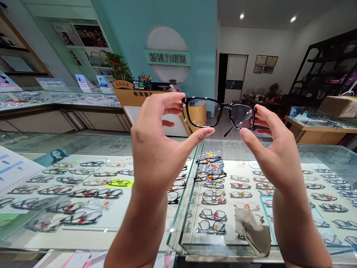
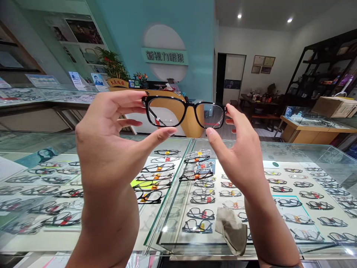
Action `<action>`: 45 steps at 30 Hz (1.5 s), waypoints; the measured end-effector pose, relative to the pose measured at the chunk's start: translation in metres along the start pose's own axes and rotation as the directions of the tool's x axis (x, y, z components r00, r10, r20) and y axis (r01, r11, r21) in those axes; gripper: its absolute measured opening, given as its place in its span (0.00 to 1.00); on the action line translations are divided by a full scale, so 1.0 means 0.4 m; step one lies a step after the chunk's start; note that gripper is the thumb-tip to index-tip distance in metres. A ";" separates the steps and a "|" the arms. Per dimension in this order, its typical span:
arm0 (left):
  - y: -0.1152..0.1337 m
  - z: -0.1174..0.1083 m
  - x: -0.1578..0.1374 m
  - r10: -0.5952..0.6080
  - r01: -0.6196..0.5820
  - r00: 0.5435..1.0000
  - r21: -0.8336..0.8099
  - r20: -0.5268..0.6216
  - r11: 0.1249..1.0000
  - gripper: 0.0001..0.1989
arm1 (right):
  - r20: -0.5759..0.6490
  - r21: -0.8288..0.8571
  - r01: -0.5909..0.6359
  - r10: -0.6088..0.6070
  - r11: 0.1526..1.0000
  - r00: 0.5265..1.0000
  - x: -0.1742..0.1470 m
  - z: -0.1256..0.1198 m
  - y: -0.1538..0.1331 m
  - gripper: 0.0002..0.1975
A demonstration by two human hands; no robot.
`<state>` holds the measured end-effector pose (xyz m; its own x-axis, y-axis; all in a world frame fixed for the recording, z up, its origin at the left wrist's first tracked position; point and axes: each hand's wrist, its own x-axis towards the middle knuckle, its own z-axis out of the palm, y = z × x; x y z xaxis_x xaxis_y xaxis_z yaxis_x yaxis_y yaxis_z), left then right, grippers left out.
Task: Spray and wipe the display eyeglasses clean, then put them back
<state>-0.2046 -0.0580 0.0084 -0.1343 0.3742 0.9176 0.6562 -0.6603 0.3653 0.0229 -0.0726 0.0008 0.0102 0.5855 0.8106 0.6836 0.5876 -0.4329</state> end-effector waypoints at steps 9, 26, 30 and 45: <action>-0.062 0.016 0.005 0.042 -0.043 0.998 0.022 0.037 0.999 0.36 | -0.130 -0.005 0.113 -0.113 0.994 0.985 -0.002 -0.003 -0.019 0.28; -0.056 0.020 0.009 0.040 -0.040 0.999 -0.016 0.013 0.999 0.36 | -0.095 -0.033 0.099 -0.102 0.995 0.990 -0.008 -0.011 -0.041 0.29; -0.043 0.015 0.013 0.061 -0.061 0.998 -0.023 0.001 0.998 0.35 | -0.085 -0.009 0.068 -0.069 0.998 0.994 -0.008 -0.008 -0.039 0.30; -0.008 0.000 0.017 0.148 -0.150 0.987 -0.028 -0.068 0.988 0.36 | -0.013 0.011 0.049 -0.049 0.999 0.999 -0.003 -0.001 -0.026 0.33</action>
<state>-0.2076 -0.0533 0.0134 -0.0865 0.2272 0.9700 0.6476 -0.7271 0.2280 0.0162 -0.0797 0.0044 -0.0137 0.5483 0.8361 0.6754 0.6217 -0.3967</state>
